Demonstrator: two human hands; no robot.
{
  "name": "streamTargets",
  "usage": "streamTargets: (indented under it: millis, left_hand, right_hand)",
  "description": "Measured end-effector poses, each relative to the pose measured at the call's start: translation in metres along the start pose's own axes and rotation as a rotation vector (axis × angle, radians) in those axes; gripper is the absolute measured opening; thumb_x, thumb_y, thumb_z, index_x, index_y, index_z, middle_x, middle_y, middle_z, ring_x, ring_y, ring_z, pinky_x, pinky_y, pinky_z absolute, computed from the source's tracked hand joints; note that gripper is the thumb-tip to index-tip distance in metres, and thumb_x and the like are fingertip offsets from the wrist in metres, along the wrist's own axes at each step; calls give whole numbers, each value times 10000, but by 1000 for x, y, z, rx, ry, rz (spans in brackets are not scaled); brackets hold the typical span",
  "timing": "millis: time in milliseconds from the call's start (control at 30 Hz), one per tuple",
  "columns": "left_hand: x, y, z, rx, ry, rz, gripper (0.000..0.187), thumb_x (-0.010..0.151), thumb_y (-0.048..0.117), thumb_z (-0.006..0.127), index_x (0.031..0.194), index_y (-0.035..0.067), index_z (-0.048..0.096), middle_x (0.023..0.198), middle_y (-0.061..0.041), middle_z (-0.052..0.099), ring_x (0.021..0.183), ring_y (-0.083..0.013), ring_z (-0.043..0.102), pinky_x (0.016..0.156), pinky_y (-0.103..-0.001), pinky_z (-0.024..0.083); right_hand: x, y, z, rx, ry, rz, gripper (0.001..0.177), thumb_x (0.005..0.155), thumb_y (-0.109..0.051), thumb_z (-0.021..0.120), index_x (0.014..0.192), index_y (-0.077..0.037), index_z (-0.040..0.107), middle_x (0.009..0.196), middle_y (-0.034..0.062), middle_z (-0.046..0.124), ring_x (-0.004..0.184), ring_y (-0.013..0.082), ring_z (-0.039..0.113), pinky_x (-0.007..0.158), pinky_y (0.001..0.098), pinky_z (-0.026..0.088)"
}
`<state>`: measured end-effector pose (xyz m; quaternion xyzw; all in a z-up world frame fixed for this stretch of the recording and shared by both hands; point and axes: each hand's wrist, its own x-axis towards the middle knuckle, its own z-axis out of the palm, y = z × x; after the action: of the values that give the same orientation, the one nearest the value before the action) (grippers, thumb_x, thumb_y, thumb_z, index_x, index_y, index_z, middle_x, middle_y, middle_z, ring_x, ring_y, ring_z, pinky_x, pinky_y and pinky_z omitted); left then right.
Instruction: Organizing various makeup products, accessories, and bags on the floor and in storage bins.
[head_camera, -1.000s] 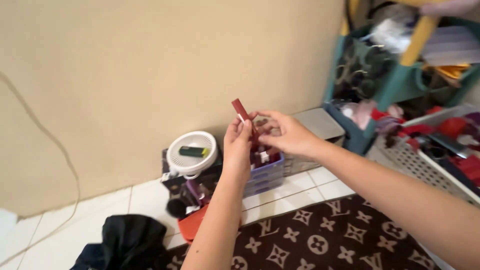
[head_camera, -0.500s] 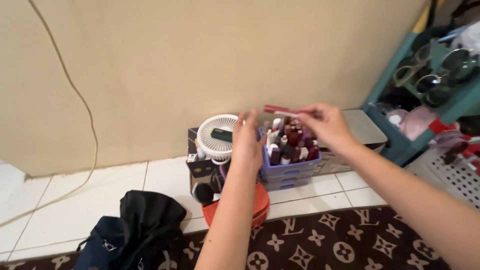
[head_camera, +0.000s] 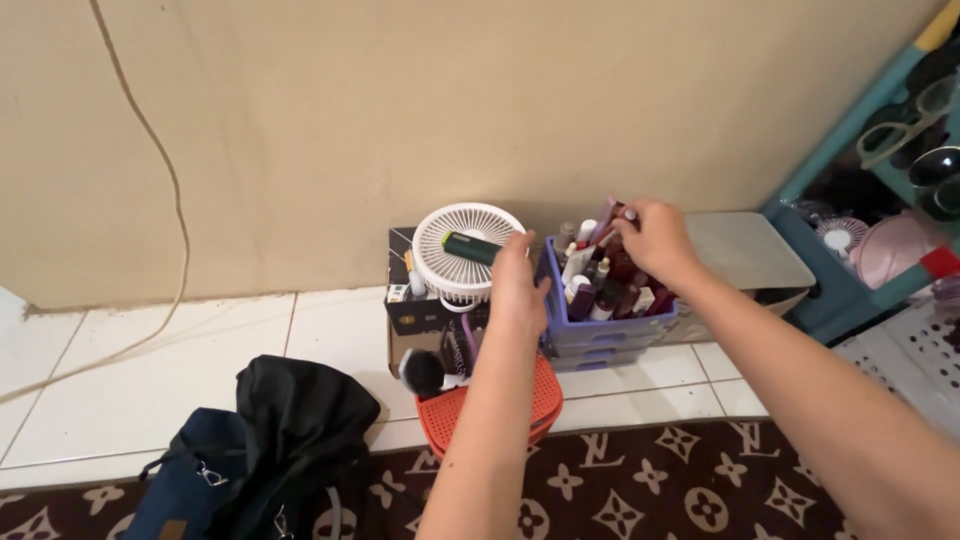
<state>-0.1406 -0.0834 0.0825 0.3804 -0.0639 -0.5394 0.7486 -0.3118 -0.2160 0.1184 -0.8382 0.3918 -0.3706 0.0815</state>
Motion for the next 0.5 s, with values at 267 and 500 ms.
streamTargets:
  millis: [267,500]
  left_hand:
    - [11,-49,-12,282,-54,-181,584,959,436,515,1447,118,550,1356,-70,640,1257,-239,553,1099,-488,362]
    - [38,-84,-22,203,-115,-110,711,1005,537,449,1528,56,447,1537,-86,527,1412,-226,472,1180,-374,308]
  right_hand:
    - [26,6,19,-115,-103,-60,208,872,-172,776,959,16,760,868,266,703,850,446,693,778,489,552]
    - [31,13,20,-109,-175,20,254,869,-214,785,979,13,766,884,264,715,859,423,709,794,474,558]
